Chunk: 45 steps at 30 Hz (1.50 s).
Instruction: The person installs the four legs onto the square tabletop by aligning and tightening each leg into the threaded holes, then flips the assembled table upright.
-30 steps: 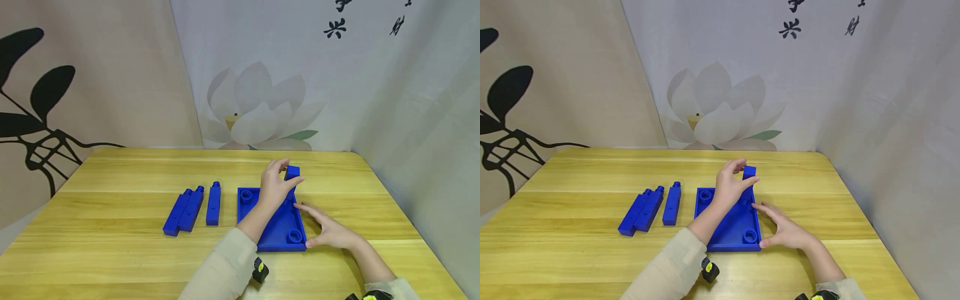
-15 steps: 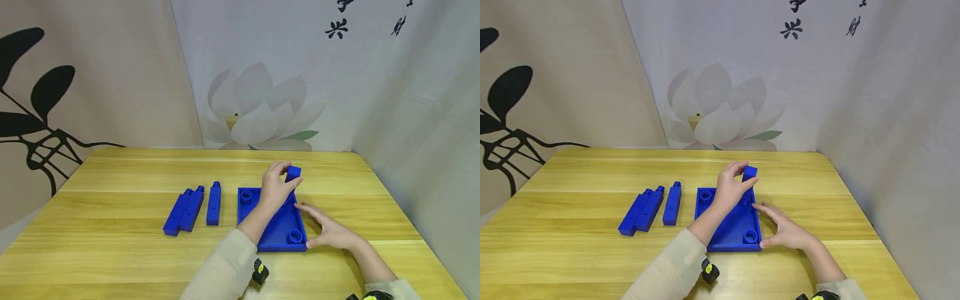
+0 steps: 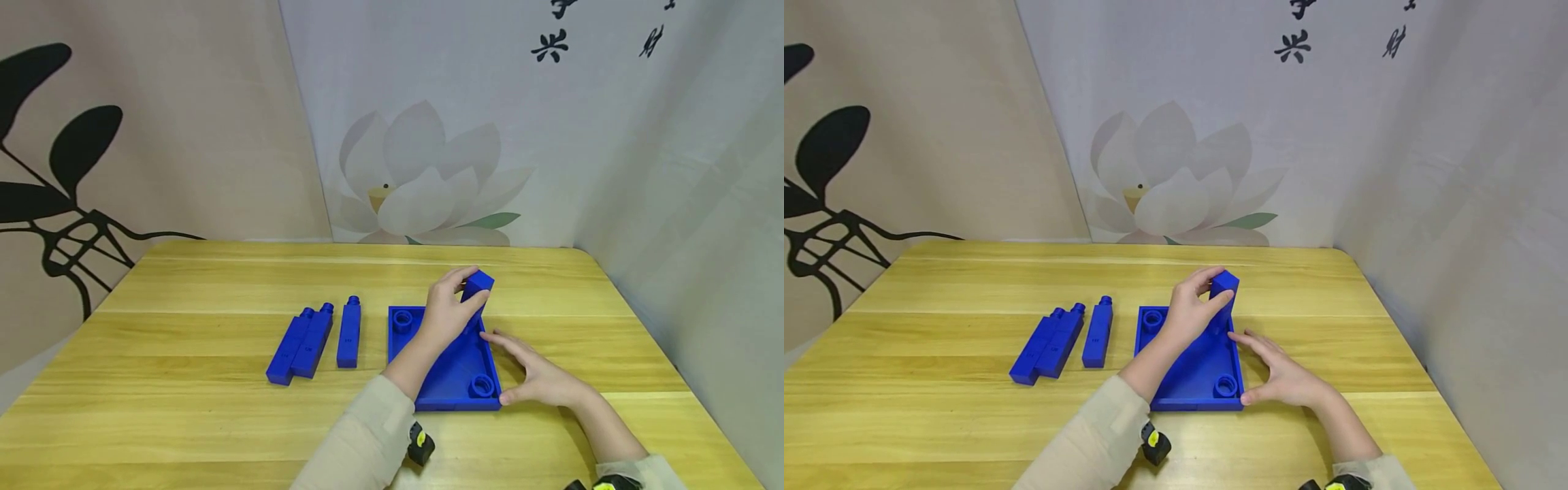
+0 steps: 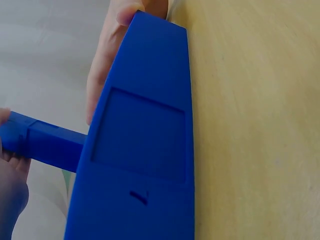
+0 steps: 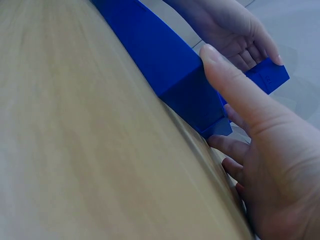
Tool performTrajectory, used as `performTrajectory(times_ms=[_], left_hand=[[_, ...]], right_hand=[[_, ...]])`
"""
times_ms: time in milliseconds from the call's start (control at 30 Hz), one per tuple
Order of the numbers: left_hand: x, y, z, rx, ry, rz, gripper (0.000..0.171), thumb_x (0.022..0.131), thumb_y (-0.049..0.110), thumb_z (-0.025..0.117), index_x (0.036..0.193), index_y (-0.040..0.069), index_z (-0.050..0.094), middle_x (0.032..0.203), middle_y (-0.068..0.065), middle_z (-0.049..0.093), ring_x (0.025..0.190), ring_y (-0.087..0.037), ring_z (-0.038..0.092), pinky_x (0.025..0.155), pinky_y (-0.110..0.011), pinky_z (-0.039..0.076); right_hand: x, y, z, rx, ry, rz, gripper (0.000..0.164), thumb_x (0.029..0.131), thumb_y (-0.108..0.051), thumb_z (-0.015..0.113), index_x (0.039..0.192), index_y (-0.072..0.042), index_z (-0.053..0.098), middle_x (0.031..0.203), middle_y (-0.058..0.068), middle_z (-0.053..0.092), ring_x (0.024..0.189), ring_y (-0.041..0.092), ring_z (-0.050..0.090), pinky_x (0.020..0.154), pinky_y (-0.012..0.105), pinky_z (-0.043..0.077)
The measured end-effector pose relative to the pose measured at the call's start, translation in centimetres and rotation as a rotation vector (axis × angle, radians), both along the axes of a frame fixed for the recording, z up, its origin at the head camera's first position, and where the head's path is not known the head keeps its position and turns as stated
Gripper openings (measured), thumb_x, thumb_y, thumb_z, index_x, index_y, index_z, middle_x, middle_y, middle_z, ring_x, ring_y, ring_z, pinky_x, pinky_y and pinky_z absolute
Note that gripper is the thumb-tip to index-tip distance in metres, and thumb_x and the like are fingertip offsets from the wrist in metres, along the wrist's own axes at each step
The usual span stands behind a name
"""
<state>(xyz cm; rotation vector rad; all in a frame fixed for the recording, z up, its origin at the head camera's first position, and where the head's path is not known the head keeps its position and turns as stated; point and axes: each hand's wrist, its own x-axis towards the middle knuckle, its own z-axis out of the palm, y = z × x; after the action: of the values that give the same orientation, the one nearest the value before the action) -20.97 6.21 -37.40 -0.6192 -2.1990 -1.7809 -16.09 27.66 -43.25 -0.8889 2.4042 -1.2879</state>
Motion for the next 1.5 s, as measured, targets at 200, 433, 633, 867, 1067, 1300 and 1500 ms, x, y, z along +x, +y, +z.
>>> performTrajectory(times_ms=[200,433,633,867,1067,1300,1500], left_hand=[[0.01,0.07,-0.04,-0.031,-0.024,-0.026,0.041,0.092,0.011,0.066,0.132,0.004,0.057,0.128,-0.01,0.057,0.113,-0.018,0.056,0.095,-0.028,0.046],[-0.11,-0.21,-0.1,-0.005,-0.027,-0.029,0.047,0.088,0.013,0.071,0.131,0.002,0.056,0.127,-0.01,0.059,0.115,-0.018,0.055,0.098,-0.029,0.044],[-0.32,-0.15,-0.31,0.01,-0.005,0.027,0.053,0.081,0.019,0.079,0.127,0.003,0.059,0.119,-0.009,0.062,0.107,-0.016,0.057,0.093,-0.03,0.047],[-0.16,0.17,-0.11,0.009,-0.027,0.093,0.044,0.078,0.021,0.081,0.116,0.006,0.065,0.106,-0.002,0.063,0.095,-0.013,0.059,0.085,-0.031,0.051],[-0.13,0.12,-0.18,0.033,0.011,0.084,0.037,0.079,0.016,0.08,0.112,0.004,0.067,0.101,-0.003,0.064,0.09,-0.013,0.061,0.082,-0.031,0.053],[-0.05,-0.11,-0.33,0.029,0.01,0.053,0.036,0.085,0.017,0.074,0.117,0.003,0.066,0.106,-0.005,0.065,0.095,-0.014,0.063,0.084,-0.03,0.053],[-0.19,-0.25,-0.51,0.013,0.039,0.018,0.038,0.088,0.016,0.07,0.122,0.001,0.063,0.109,-0.008,0.065,0.1,-0.015,0.063,0.088,-0.027,0.05]], right_hand=[[0.01,0.04,0.09,-0.011,-0.017,0.003,0.097,0.074,-0.031,0.083,0.152,-0.019,0.027,0.154,0.019,0.02,0.138,0.044,0.013,0.101,0.071,0.013],[-0.02,0.08,0.1,-0.009,-0.032,-0.006,0.096,0.074,-0.029,0.083,0.152,-0.022,0.027,0.154,0.019,0.019,0.139,0.042,0.012,0.101,0.071,0.013],[-0.03,0.08,0.14,-0.004,-0.036,-0.009,0.096,0.074,-0.029,0.083,0.152,-0.021,0.027,0.154,0.018,0.02,0.139,0.042,0.013,0.101,0.072,0.013],[-0.05,0.09,0.28,-0.009,-0.028,-0.002,0.096,0.074,-0.028,0.084,0.152,-0.02,0.027,0.153,0.016,0.022,0.138,0.041,0.016,0.102,0.07,0.014],[-0.07,0.12,0.37,-0.014,-0.021,0.004,0.097,0.074,-0.029,0.083,0.152,-0.018,0.027,0.153,0.015,0.022,0.138,0.041,0.015,0.102,0.07,0.014],[-0.05,0.12,0.24,-0.015,-0.025,0.004,0.097,0.074,-0.029,0.084,0.152,-0.018,0.027,0.154,0.017,0.02,0.138,0.041,0.014,0.102,0.07,0.014],[0.0,0.15,0.2,-0.015,-0.034,-0.001,0.097,0.074,-0.028,0.084,0.152,-0.018,0.027,0.154,0.019,0.019,0.138,0.042,0.013,0.102,0.07,0.013]])
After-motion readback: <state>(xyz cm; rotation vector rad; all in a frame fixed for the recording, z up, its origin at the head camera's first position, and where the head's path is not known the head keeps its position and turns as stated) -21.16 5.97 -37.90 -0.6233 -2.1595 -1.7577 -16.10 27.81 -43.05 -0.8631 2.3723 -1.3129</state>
